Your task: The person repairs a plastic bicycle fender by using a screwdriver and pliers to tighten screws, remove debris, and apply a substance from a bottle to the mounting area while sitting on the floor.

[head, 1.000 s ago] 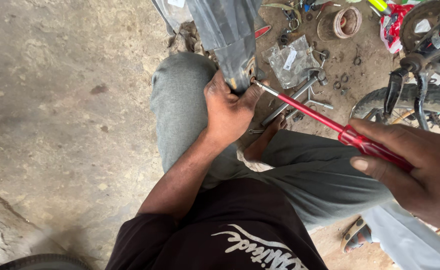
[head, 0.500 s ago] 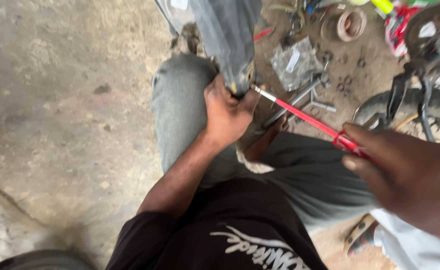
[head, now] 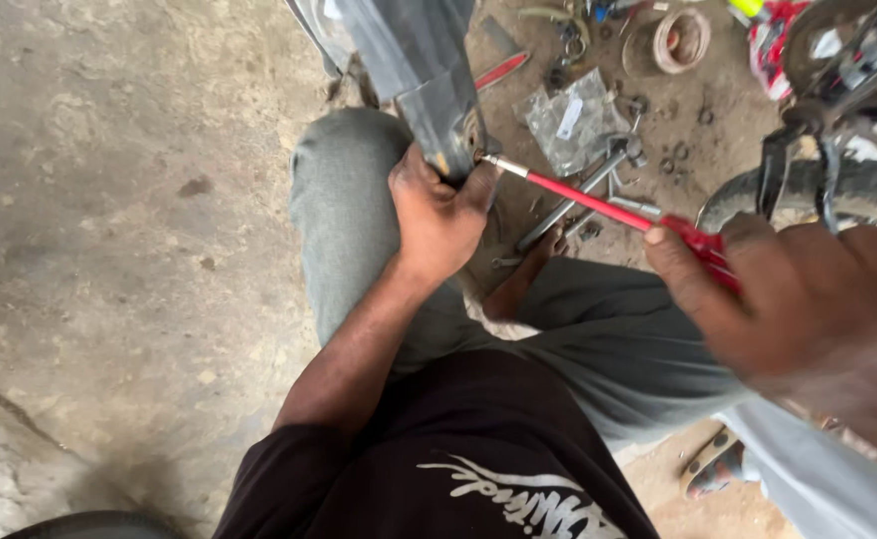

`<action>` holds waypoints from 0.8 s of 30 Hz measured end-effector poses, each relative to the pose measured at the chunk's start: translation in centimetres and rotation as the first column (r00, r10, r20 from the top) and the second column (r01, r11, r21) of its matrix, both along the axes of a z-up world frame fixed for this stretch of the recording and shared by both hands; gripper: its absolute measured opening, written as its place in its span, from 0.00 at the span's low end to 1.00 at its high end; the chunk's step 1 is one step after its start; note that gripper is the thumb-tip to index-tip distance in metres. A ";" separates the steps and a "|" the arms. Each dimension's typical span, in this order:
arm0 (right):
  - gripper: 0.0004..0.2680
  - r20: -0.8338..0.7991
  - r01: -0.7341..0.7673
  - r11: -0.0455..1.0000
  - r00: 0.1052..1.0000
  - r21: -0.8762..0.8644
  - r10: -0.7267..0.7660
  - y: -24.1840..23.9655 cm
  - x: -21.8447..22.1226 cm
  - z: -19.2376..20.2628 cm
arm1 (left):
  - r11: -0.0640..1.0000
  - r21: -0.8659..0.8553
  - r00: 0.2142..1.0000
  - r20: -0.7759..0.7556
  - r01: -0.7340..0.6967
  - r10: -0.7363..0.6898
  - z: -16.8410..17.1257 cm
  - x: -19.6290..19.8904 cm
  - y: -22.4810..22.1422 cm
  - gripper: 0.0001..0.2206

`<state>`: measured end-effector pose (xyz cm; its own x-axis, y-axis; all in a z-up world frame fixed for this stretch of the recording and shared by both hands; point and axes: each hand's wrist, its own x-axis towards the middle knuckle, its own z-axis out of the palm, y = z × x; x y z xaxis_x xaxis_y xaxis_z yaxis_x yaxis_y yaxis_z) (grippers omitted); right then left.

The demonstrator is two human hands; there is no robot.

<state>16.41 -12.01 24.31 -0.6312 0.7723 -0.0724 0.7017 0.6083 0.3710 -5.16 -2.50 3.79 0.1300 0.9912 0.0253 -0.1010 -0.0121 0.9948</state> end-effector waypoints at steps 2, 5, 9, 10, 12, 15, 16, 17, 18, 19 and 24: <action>0.18 -0.291 0.356 0.819 0.809 -0.449 -0.511 -0.6 -0.8 0.8 | 0.992 -0.125 0.985 0.174 0.027 -0.005 0.4 0.2 -0.4 0.07; 0.18 -0.344 0.277 0.804 0.795 -0.526 -0.499 0.5 0.0 1.6 | 0.999 0.025 0.999 0.035 -0.021 0.020 0.6 0.3 -0.6 0.10; 0.20 -0.167 0.423 0.701 0.778 -0.574 -0.606 0.1 -0.8 2.1 | 1.000 0.009 0.975 0.224 0.013 -0.014 0.5 0.5 -0.9 0.09; 0.19 -0.127 0.531 0.604 0.679 -0.594 -0.723 -0.3 -1.4 1.8 | 1.000 0.003 0.978 0.208 0.016 -0.016 0.4 0.4 -1.0 0.09; 0.18 -0.121 0.626 0.463 0.509 -0.628 -0.852 -0.3 -1.9 1.6 | 1.000 0.011 0.985 0.171 0.014 -0.016 0.3 0.4 -0.6 0.10; 0.18 -0.191 0.543 0.326 0.292 -0.774 -0.937 -0.8 -1.4 1.4 | 1.000 0.001 0.993 0.118 0.014 -0.014 0.2 0.2 -0.9 0.10; 0.19 -0.210 0.457 0.281 0.200 -0.844 -0.957 -0.7 -0.8 1.2 | 1.000 -0.005 0.993 0.117 0.012 -0.012 0.3 0.1 -1.0 0.09; 0.20 -0.221 0.363 0.245 0.106 -0.899 -0.970 -0.7 -0.4 1.0 | 1.000 -0.006 0.993 0.118 0.011 -0.010 0.4 0.2 -0.9 0.09; 0.20 -0.048 0.411 0.059 0.036 -0.910 -0.998 -0.8 -0.3 0.7 | 1.000 -0.002 0.996 0.090 0.017 -0.017 0.5 0.2 -0.8 0.10; 0.19 0.124 0.445 -0.127 -0.037 -0.886 -0.992 -0.6 -0.2 0.5 | 1.000 0.001 0.998 0.061 0.017 -0.017 0.7 0.1 -0.8 0.11; 0.21 -0.179 0.517 0.493 0.541 -0.700 -0.822 -0.7 -1.8 0.3 | 0.999 0.027 0.999 0.017 0.041 -0.042 0.6 -0.3 -0.3 0.10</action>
